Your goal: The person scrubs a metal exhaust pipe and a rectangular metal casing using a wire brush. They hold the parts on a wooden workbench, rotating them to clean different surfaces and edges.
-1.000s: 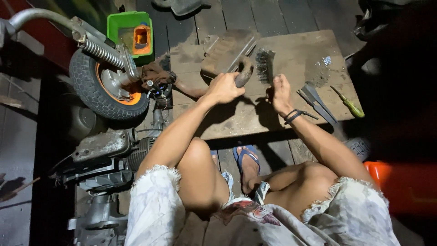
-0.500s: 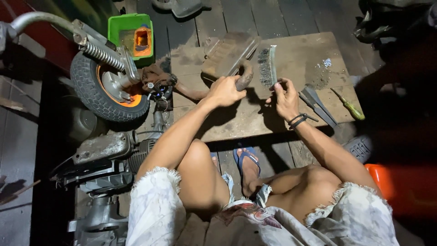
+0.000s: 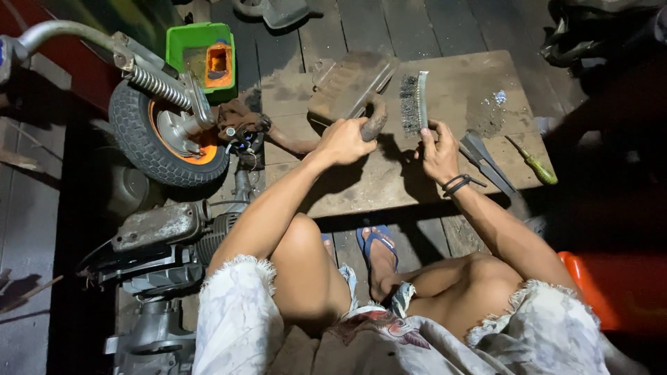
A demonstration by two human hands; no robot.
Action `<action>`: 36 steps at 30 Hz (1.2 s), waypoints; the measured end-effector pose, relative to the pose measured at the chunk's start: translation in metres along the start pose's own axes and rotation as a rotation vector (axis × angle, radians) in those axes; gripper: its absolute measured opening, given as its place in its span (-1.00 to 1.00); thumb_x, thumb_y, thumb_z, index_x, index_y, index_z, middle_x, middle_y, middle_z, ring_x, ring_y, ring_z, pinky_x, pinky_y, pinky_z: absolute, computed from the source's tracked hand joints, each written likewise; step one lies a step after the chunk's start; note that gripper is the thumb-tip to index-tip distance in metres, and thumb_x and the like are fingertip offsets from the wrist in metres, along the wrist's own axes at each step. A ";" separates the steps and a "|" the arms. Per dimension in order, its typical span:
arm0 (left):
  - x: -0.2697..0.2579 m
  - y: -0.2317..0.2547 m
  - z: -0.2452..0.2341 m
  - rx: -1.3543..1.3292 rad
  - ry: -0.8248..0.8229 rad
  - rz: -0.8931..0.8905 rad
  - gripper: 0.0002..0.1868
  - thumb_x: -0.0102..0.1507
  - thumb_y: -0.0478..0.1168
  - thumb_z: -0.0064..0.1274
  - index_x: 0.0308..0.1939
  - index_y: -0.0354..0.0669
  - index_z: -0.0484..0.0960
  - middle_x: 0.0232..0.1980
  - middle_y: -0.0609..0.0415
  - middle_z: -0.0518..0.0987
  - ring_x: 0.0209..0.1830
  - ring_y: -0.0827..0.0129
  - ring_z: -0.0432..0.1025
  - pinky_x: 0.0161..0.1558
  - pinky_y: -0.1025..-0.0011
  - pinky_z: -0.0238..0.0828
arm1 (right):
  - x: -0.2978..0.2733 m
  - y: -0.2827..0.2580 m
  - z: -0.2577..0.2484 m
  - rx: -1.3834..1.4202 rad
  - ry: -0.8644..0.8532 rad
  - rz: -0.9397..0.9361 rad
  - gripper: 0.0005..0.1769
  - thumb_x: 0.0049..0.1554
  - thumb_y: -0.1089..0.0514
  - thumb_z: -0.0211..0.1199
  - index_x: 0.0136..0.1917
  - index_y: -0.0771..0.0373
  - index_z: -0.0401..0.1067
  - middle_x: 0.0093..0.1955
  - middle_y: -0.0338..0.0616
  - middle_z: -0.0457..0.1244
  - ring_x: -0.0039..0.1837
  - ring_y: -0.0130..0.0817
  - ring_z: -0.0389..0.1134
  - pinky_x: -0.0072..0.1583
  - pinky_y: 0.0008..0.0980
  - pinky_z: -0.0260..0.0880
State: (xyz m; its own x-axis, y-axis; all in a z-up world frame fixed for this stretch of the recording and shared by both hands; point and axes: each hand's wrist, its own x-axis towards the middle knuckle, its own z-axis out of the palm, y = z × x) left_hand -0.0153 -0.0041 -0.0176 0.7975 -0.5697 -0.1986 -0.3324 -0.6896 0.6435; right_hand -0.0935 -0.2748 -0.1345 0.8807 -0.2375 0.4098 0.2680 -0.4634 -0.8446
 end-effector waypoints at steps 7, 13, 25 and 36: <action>-0.004 0.005 -0.004 0.009 0.007 0.018 -0.51 0.05 0.25 0.16 -0.15 0.03 0.63 -0.20 -0.16 0.69 -0.01 -0.13 0.59 -0.06 0.03 0.50 | -0.005 -0.035 0.003 -0.255 0.026 -0.111 -0.72 0.40 0.19 0.12 0.21 0.50 0.38 -0.08 0.31 0.25 -0.02 0.42 0.38 -0.12 0.13 0.41; -0.004 0.005 -0.002 0.019 -0.007 0.020 -0.53 0.05 0.21 0.16 -0.13 0.04 0.64 -0.19 -0.15 0.70 0.01 -0.13 0.59 -0.05 0.02 0.50 | -0.004 -0.049 -0.004 -0.228 0.033 -0.116 -0.74 0.39 0.19 0.14 0.21 0.47 0.40 -0.09 0.31 0.25 0.00 0.48 0.35 -0.11 0.19 0.38; -0.007 0.006 -0.001 0.040 -0.026 0.021 -0.46 0.06 0.30 0.15 -0.08 0.05 0.64 -0.15 -0.15 0.70 0.04 -0.13 0.57 -0.02 -0.01 0.50 | -0.005 0.002 -0.023 -0.424 0.087 -0.163 -0.80 0.36 0.14 0.25 0.04 0.35 0.40 -0.13 0.16 0.31 -0.03 0.25 0.40 -0.07 0.03 0.40; -0.011 0.009 -0.004 0.021 -0.059 0.044 -0.43 0.08 0.30 0.12 -0.06 -0.01 0.63 -0.13 -0.21 0.69 0.05 -0.19 0.56 0.00 -0.05 0.48 | -0.006 -0.008 -0.028 -0.568 0.081 -0.200 -0.76 0.30 0.14 0.29 0.11 0.33 0.35 -0.13 0.25 0.31 -0.06 0.35 0.38 -0.16 0.14 0.39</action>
State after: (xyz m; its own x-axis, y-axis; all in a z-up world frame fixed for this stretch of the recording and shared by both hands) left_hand -0.0252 -0.0030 -0.0068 0.7510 -0.6245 -0.2144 -0.3775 -0.6725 0.6366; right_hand -0.1117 -0.2937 -0.1202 0.7960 -0.1525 0.5857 0.1556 -0.8836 -0.4416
